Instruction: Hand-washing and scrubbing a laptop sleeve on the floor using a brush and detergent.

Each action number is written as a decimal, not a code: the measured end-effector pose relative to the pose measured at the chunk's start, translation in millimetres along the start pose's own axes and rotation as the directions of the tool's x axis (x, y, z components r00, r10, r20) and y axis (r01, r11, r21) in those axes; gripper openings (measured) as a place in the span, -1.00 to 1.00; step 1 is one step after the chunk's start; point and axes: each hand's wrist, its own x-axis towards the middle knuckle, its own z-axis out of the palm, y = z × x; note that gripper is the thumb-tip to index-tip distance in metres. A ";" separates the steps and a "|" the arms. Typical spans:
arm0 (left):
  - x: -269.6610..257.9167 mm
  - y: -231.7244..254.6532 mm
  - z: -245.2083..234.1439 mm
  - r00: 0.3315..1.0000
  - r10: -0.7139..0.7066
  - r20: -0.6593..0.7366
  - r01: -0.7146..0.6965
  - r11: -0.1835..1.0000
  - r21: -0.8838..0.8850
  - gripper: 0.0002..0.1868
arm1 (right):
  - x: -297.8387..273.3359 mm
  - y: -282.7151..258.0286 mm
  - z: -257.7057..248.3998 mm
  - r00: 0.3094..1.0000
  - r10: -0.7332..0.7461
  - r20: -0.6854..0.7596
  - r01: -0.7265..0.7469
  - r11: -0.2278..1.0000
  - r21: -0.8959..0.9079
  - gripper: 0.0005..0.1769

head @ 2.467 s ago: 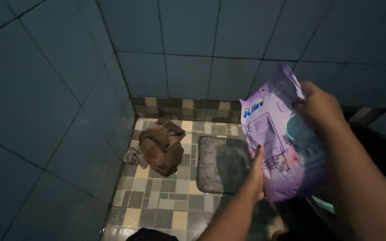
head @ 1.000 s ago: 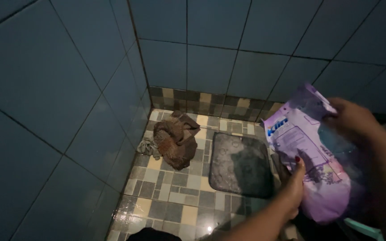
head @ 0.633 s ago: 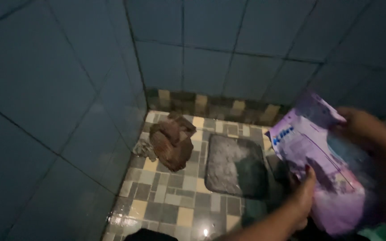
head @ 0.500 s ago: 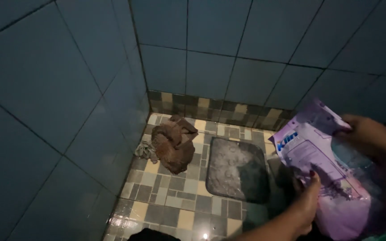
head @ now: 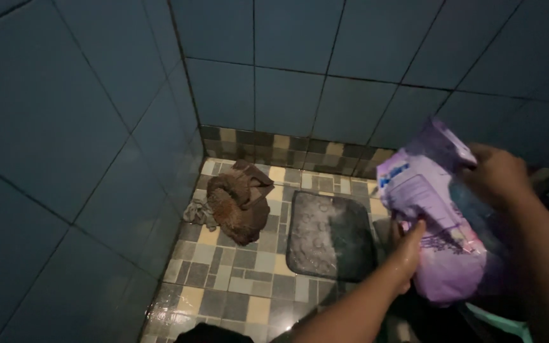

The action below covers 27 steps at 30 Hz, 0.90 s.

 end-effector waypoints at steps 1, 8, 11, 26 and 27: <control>1.9 2.3 -1.6 0.998 -0.058 -0.017 0.058 0.998 -0.020 -0.15 | -6.3 -10.3 -6.3 1.000 -0.012 -0.007 0.012 0.999 0.053 -0.38; 24.8 6.0 -24.5 0.980 -0.116 -0.161 0.136 0.983 0.123 -0.09 | -21.6 -47.7 -9.0 0.992 -0.072 -0.108 0.096 0.966 0.239 -0.48; 30.7 13.5 -32.8 0.985 -0.126 -0.121 0.137 0.987 0.088 -0.10 | -15.0 -51.5 4.2 0.990 -0.068 -0.126 0.098 0.963 0.251 -0.48; 42.1 16.2 -22.4 0.986 -0.165 -0.036 0.168 0.978 0.122 -0.27 | 13.2 -22.9 16.9 0.982 0.155 -0.105 -0.151 0.988 0.045 -0.48; 42.9 8.3 -20.4 0.985 -0.167 -0.035 0.170 0.978 0.121 -0.27 | 18.8 -13.7 19.6 0.982 0.156 -0.104 -0.152 0.987 0.044 -0.48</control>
